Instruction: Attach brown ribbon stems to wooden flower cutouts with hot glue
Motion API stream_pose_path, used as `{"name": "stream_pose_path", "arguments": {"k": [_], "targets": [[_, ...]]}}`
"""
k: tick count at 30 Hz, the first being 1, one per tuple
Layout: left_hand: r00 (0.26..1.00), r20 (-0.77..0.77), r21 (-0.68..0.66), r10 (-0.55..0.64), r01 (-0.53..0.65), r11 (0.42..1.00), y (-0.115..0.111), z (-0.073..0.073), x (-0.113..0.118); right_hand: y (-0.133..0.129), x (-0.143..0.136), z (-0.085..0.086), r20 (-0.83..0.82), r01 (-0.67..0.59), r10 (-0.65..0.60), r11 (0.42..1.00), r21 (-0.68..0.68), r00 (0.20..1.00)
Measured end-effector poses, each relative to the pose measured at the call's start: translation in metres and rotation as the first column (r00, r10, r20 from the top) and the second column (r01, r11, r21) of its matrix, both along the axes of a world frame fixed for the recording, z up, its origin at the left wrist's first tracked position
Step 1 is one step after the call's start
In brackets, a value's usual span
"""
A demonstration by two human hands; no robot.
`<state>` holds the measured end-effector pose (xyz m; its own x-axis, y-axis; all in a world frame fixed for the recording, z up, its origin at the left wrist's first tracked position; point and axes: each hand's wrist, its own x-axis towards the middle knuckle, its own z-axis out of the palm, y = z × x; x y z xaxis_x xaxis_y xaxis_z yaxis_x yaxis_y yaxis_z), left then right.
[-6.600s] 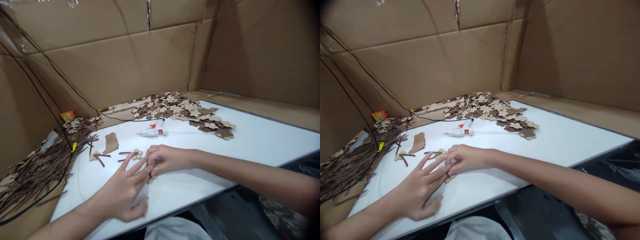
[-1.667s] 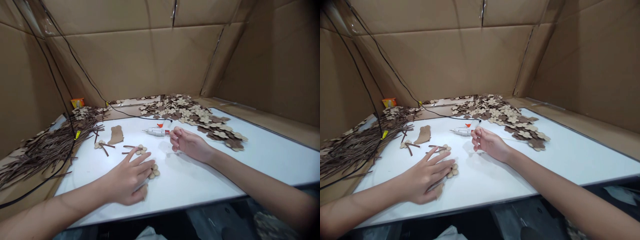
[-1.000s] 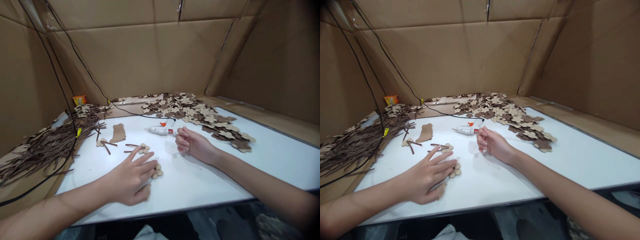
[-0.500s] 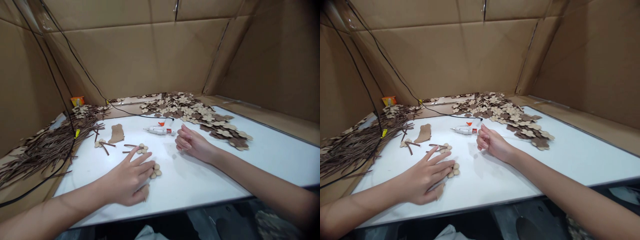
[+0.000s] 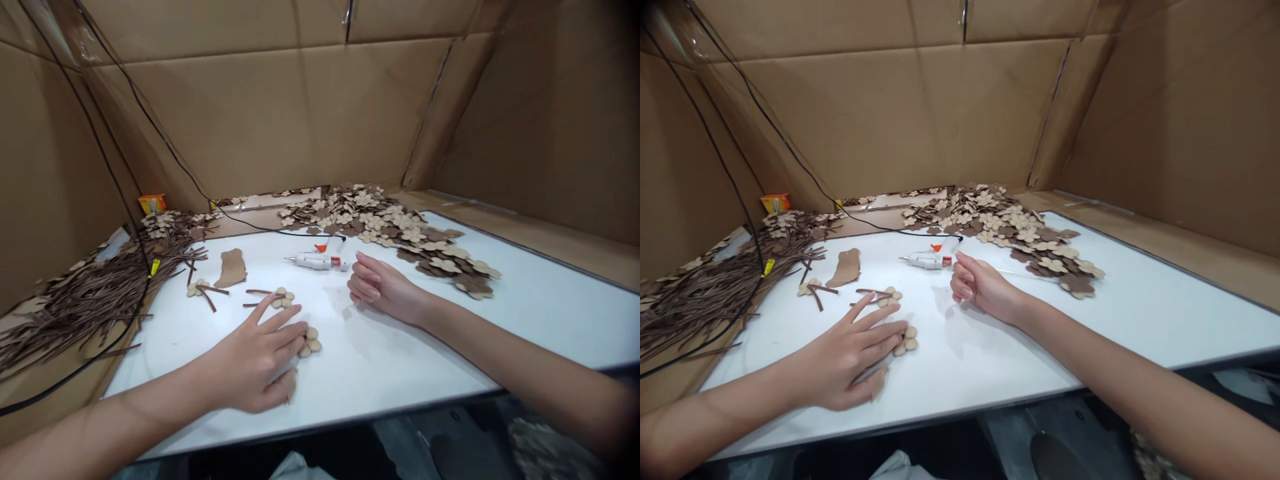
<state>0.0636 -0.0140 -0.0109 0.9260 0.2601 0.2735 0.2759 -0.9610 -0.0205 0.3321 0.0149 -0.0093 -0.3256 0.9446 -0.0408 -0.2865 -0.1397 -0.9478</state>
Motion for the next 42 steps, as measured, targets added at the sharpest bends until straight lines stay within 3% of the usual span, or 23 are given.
{"name": "stream_pose_path", "arguments": {"k": [17, 42], "targets": [[1.0, 0.015, 0.025, 0.0, -0.001, 1.0, 0.0006, -0.0023, -0.001, -0.0014, -0.0008, 0.0041, -0.109, 0.028, -0.029, 1.0, -0.011, 0.994], [1.0, -0.019, 0.004, 0.016, -0.016, 1.0, 0.0011, -0.0018, -0.0003, 0.0048, 0.0052, 0.0074, -0.246, 0.06, -0.098, 0.986, -0.156, 0.964]]}}
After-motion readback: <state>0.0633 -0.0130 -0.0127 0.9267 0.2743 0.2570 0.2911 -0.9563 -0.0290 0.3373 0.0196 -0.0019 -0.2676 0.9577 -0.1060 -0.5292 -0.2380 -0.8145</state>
